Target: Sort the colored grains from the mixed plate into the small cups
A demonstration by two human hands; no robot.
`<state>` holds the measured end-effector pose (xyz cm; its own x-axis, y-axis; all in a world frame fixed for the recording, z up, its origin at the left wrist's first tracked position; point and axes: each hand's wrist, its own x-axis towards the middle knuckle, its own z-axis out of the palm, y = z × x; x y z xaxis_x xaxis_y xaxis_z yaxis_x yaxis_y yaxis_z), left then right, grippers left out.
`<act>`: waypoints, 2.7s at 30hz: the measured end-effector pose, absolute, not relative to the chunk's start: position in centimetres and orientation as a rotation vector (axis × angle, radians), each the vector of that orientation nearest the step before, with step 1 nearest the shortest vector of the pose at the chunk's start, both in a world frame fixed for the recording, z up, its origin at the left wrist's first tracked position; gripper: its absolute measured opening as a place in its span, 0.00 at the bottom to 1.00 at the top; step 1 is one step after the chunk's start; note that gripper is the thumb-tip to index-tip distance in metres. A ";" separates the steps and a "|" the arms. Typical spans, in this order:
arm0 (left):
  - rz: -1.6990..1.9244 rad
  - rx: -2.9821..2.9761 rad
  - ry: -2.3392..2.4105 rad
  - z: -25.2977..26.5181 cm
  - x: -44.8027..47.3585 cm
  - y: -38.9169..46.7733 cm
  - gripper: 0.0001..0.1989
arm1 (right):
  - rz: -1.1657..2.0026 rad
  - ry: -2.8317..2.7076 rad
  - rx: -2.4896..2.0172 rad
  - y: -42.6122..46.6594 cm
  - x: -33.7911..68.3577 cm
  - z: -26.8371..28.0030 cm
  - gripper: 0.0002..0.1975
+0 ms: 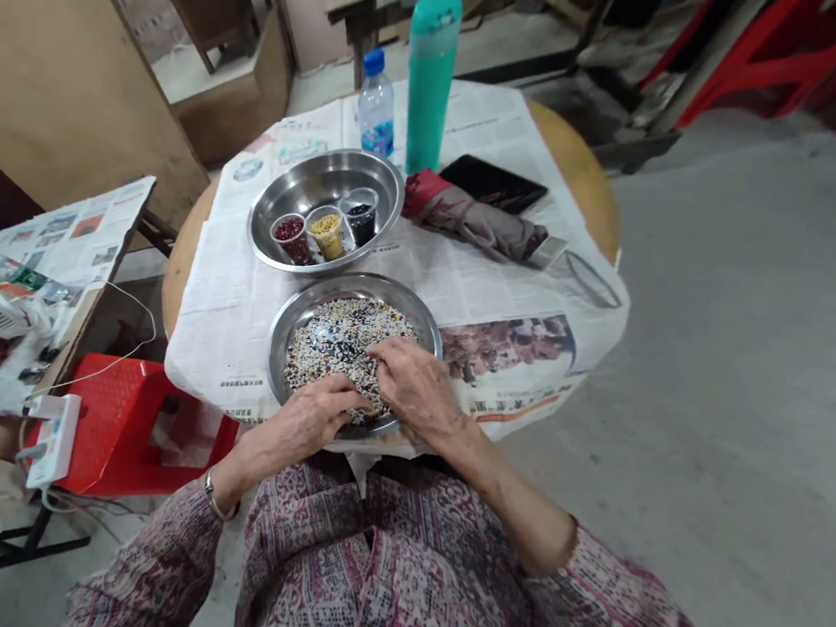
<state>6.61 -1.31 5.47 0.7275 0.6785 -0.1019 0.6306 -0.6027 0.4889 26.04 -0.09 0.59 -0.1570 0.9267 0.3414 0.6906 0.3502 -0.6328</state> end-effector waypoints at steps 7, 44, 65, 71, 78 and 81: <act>0.088 2.496 1.184 3.7 8.1 1.0 0.16 | 0.317 -1.810 -1.470 -0.6 25.3 0.2 0.15; 0.046 2.878 0.754 3.7 10.0 5.6 0.17 | 0.075 -1.473 -1.241 -1.3 25.2 -1.3 0.11; 0.200 2.522 1.274 3.3 7.4 4.3 0.12 | 0.131 -1.502 -1.210 -1.9 25.3 -1.9 0.03; 0.242 2.464 1.058 3.2 10.8 5.3 0.11 | 0.151 -1.413 -1.226 -1.7 25.2 -1.8 0.10; 0.051 2.814 0.939 3.6 12.5 7.6 0.15 | 0.146 -1.394 -1.202 -1.4 24.9 -1.8 0.12; -0.005 2.885 1.061 3.6 12.4 8.8 0.11 | 0.146 -1.391 -1.218 -1.3 24.9 -2.0 0.11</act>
<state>12.38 8.78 3.64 0.7620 0.6471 -0.0261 0.6473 -0.7597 0.0622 24.88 -1.28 -1.98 0.2723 0.7059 0.6539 0.5546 0.4402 -0.7062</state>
